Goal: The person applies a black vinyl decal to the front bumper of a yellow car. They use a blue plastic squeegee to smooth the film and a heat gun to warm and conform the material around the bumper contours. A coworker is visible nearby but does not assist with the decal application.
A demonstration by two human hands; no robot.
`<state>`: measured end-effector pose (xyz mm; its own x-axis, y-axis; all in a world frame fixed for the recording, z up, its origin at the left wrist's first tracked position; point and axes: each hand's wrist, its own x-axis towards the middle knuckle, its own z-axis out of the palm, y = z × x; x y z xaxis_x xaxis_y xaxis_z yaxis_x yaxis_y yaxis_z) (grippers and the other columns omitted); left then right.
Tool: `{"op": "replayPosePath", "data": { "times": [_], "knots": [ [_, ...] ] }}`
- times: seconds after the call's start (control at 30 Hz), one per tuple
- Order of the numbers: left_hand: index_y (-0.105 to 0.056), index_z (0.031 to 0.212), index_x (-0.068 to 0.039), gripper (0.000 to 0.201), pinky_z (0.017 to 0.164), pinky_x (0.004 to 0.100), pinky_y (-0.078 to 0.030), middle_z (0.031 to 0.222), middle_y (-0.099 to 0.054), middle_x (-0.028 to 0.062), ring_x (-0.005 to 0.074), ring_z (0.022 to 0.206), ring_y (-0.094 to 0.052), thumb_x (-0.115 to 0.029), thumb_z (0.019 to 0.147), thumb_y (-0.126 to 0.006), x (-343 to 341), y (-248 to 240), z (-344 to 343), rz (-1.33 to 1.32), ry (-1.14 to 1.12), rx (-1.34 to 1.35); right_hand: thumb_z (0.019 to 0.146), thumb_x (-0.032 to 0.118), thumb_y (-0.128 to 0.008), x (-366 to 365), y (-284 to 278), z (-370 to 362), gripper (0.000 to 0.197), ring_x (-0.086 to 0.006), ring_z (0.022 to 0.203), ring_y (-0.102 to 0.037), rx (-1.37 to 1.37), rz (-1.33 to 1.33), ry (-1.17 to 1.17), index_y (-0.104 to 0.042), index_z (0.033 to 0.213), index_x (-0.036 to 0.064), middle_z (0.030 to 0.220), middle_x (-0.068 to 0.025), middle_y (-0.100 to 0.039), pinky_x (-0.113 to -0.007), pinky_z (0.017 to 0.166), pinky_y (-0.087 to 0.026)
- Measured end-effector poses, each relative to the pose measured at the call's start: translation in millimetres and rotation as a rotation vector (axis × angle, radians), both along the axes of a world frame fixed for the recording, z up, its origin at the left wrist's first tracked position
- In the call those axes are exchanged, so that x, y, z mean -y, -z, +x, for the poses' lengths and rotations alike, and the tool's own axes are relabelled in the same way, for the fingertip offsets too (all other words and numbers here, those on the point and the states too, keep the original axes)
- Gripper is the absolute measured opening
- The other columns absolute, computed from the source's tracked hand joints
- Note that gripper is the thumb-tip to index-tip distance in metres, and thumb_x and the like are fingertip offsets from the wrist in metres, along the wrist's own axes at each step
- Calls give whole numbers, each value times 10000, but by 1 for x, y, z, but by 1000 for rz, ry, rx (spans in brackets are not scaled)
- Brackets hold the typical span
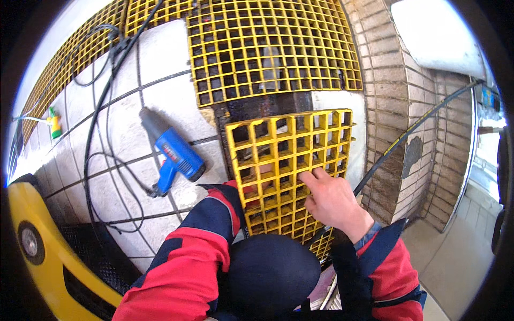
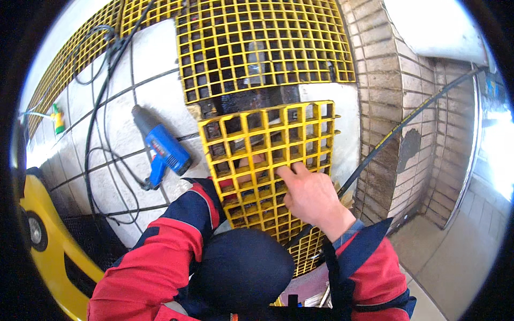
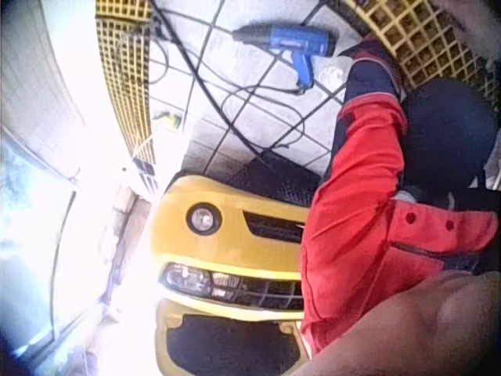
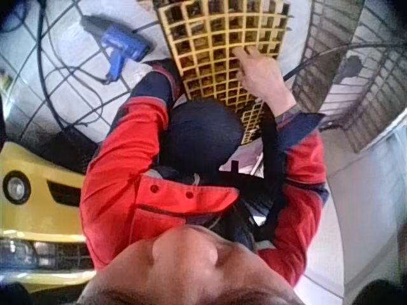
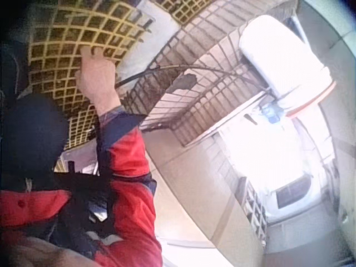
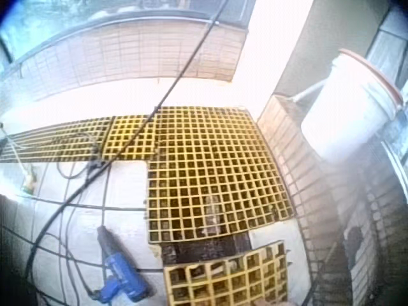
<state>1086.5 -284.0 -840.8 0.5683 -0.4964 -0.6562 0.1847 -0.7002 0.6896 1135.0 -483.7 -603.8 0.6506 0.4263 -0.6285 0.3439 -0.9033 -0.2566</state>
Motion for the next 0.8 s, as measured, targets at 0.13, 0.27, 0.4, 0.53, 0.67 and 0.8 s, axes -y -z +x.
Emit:
{"op": "replayPosePath", "data": {
  "times": [0.13,0.27,0.4,0.53,0.67,0.8],
  "knots": [
    [-667,1440,-101,386,1169,387,-495,1474,-666,100,264,1348,-613,-154,1067,-581,-3,13,-10,28,-25,-15,846,136,-745,1,0,-4,462,-401,791,-736,12,52,34,-610,1286,91,1014,-173,-650,-507,685,-614],
    [-669,1437,-94,377,1150,384,-505,1461,-671,102,256,1332,-620,-148,1074,-584,-4,16,-16,35,-42,-28,853,151,-750,-2,0,-2,459,-395,764,-734,11,79,63,-611,1286,84,1013,-178,-647,-510,665,-610],
    [-671,1433,-87,367,1132,382,-515,1448,-677,104,248,1315,-627,-143,1080,-588,-6,17,-18,25,-55,-46,852,164,-762,-2,-1,0,463,-382,728,-732,12,108,89,-606,1277,66,995,-184,-639,-501,639,-607],
    [-673,1429,-80,358,1113,379,-526,1435,-683,106,240,1299,-634,-137,1086,-592,-6,23,-22,23,-69,-66,852,162,-764,-2,1,3,459,-382,720,-730,-9,116,97,-603,1269,59,985,-186,-633,-495,636,-606],
    [-675,1426,-73,348,1095,376,-536,1422,-688,108,232,1282,-641,-131,1092,-595,-9,27,-25,8,-102,-75,856,156,-756,-4,2,6,444,-385,720,-730,-25,119,102,-607,1263,59,984,-185,-634,-494,636,-606],
    [-677,1422,-66,339,1076,373,-547,1409,-694,110,224,1266,-648,-126,1098,-599,-11,25,-22,-34,-170,-84,860,156,-748,-2,3,6,433,-390,726,-730,-38,94,84,-610,1261,66,989,-180,-640,-498,644,-607]
  ]
}}
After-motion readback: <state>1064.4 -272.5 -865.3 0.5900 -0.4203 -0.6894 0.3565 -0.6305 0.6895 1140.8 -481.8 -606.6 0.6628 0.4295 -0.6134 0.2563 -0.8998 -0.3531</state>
